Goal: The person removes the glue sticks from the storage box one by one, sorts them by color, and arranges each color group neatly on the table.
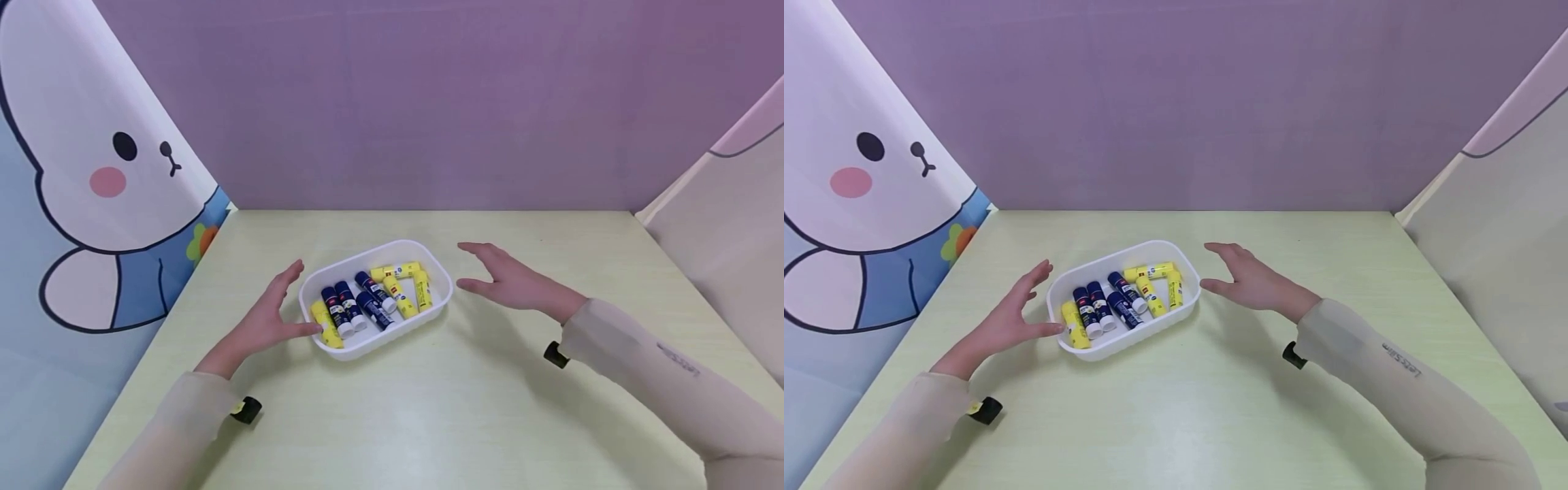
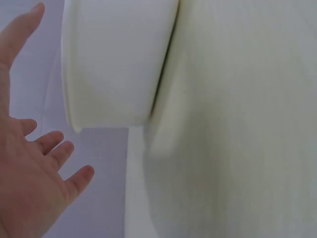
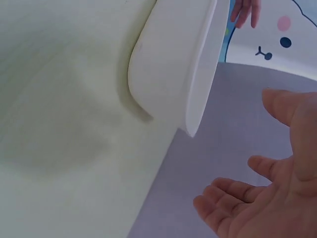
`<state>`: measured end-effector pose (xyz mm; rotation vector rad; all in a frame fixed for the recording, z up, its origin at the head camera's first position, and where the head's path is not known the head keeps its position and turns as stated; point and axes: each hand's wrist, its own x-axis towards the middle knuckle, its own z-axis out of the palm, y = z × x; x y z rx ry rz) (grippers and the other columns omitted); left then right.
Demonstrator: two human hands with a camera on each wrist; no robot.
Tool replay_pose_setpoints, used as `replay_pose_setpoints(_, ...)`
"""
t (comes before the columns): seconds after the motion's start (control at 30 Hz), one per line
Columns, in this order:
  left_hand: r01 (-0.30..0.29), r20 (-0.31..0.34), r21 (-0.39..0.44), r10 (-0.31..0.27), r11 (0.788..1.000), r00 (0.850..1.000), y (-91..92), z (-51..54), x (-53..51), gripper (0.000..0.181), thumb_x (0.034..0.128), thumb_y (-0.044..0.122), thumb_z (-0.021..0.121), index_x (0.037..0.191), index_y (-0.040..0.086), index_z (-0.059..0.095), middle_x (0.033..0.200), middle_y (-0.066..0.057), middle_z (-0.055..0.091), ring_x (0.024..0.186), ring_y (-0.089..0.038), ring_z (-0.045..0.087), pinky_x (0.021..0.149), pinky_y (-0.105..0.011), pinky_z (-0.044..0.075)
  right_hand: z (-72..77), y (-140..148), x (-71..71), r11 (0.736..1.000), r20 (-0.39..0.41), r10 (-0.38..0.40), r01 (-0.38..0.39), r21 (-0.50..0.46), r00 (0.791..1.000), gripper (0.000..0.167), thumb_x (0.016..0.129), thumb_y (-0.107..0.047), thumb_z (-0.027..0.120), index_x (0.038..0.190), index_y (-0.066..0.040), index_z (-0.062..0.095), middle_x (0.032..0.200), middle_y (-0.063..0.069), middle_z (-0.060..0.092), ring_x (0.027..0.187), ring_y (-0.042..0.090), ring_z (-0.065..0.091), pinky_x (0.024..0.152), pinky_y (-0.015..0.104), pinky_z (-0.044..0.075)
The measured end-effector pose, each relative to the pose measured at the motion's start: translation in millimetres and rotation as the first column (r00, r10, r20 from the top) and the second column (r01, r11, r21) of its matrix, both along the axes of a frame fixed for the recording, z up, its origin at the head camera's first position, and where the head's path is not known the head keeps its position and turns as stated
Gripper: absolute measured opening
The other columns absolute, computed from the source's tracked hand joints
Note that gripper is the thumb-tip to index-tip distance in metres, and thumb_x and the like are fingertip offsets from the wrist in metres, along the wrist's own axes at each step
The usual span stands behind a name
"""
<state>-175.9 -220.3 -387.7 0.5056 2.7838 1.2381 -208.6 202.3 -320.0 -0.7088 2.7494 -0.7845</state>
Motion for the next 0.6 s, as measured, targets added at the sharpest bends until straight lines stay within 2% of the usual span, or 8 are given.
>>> replay_pose_setpoints(0.13, 0.011, 0.019, 0.042, -0.012, 0.999, 1.0, -1.6, -4.3, 1.6, 0.112, 0.0764, 0.027, 0.088, 0.158, 0.005, 0.014, 0.162, -0.018, 0.02, 0.147, -0.041, 0.019, 0.112, -0.061, 0.024, -2.1, -10, -4.8, 0.999, 0.038, 0.011, -0.009, -0.044, 0.999, 0.072, 0.098, -0.036, 0.063, 0.154, -0.006, 0.028, 0.151, 0.02, 0.037, 0.137, 0.039, 0.037, 0.106, 0.058, 0.037)
replay_pose_setpoints(0.3, 0.024, 0.039, 0.06, -0.027, 0.998, 0.999, -3.3, -8.8, 2.1, 0.105, 0.0754, 0.025, 0.089, 0.154, 0.002, 0.023, 0.159, -0.021, 0.025, 0.146, -0.042, 0.02, 0.111, -0.063, 0.023, 0.5, -23, -10.2, 0.995, 0.127, 0.014, -0.001, -0.101, 0.992, 0.069, 0.099, -0.033, 0.062, 0.152, -0.004, 0.03, 0.149, 0.022, 0.041, 0.135, 0.037, 0.04, 0.106, 0.053, 0.038)
replay_pose_setpoints(0.6, 0.048, 0.029, 0.086, -0.051, 0.995, 0.998, -5.0, -11.7, 4.8, 0.081, 0.0743, 0.018, 0.089, 0.136, 0.003, 0.039, 0.16, -0.023, 0.022, 0.145, -0.048, 0.017, 0.109, -0.067, 0.023, 1.2, -45, -20.7, 0.99, 0.308, -0.015, 0.058, -0.131, 0.951, 0.066, 0.1, -0.034, 0.06, 0.152, -0.01, 0.029, 0.142, 0.017, 0.047, 0.131, 0.032, 0.045, 0.106, 0.05, 0.039)
